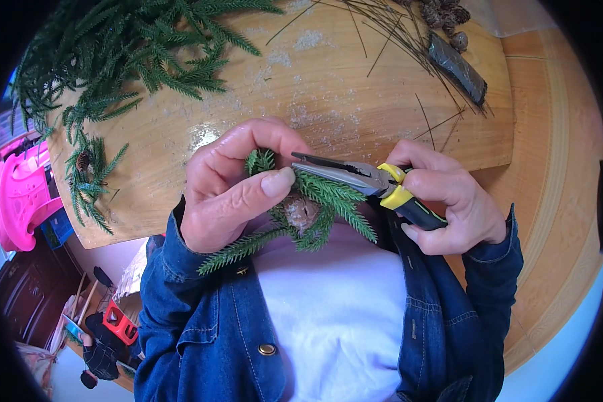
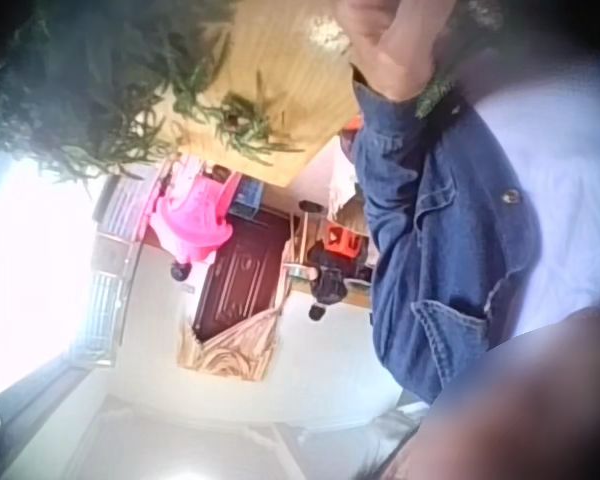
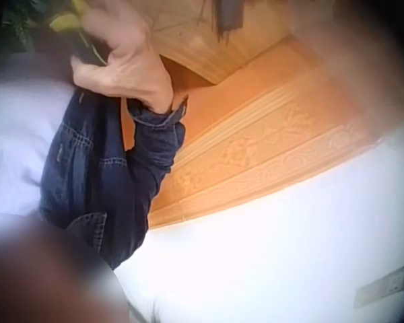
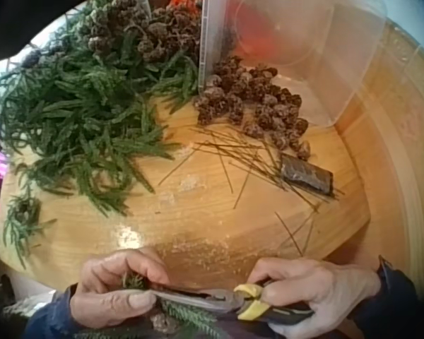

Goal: Assembling small pine cones and evergreen branches using wire and pliers.

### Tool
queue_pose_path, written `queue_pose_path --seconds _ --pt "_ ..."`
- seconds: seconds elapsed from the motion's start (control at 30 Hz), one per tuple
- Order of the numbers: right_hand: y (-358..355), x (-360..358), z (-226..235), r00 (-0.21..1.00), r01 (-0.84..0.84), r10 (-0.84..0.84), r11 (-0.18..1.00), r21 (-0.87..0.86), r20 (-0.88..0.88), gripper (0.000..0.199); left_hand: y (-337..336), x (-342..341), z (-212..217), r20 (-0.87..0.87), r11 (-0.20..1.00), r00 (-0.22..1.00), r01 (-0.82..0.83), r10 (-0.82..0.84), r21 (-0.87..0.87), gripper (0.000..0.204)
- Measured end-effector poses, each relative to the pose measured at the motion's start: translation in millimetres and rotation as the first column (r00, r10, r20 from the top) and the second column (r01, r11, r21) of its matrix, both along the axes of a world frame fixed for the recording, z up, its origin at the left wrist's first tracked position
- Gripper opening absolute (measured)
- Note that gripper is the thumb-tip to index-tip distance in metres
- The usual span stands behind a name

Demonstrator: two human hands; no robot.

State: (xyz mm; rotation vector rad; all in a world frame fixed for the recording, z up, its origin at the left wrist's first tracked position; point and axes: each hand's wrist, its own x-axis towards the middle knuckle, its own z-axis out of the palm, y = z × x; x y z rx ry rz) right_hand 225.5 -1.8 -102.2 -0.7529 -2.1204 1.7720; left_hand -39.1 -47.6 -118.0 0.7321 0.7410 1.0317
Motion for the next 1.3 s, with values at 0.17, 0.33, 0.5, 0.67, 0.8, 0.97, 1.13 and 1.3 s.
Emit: queue_pose_path --seconds 0.17,0.33,0.5,0.67,0.8,0.97,1.13,1.3 --pt "-1 -2 -2 1.0 0.018 -0.018 0.999 0.041 0.011 0.021 0 -6 -8 -0.046 0.997 0.999 0.031 -0.028 0.075 0.016" --pt "-4 -4 -5 0.997 0.021 -0.031 0.989 0.145 0.068 0.018 -5 -8 -12 -0.134 0.996 0.991 -0.01 0.022 0.091 0.014" --pt "-10 -9 -9 0.994 0.048 -0.073 0.966 0.256 0.087 0.018 -9 -10 -16 -0.134 0.997 0.99 -0.042 0.05 0.069 0.014" --pt "-12 -14 -12 0.986 0.068 -0.114 0.942 0.327 0.124 0.018 -11 -9 -16 -0.106 0.998 0.992 -0.064 0.062 -0.021 0.015" --pt "-9 -14 -19 0.985 0.036 -0.082 0.96 0.279 0.154 0.019 -11 -11 -21 -0.195 0.983 0.981 -0.053 0.018 -0.174 0.016" --pt "-5 -9 -17 0.994 0.072 -0.078 0.994 0.08 0.08 0.026 -8 -7 -16 -0.11 0.98 0.994 -0.05 0.029 -0.191 0.016" --pt "1 -2 -8 0.993 0.114 -0.114 0.993 -0.019 0.038 0.033 -6 -7 -14 -0.134 0.994 0.991 -0.035 0.021 -0.107 0.015" --pt "-3 4 -12 0.994 0.103 -0.1 0.992 -0.066 0.047 0.03 -4 -1 -12 -0.118 0.997 0.992 -0.056 0.049 -0.06 0.015"
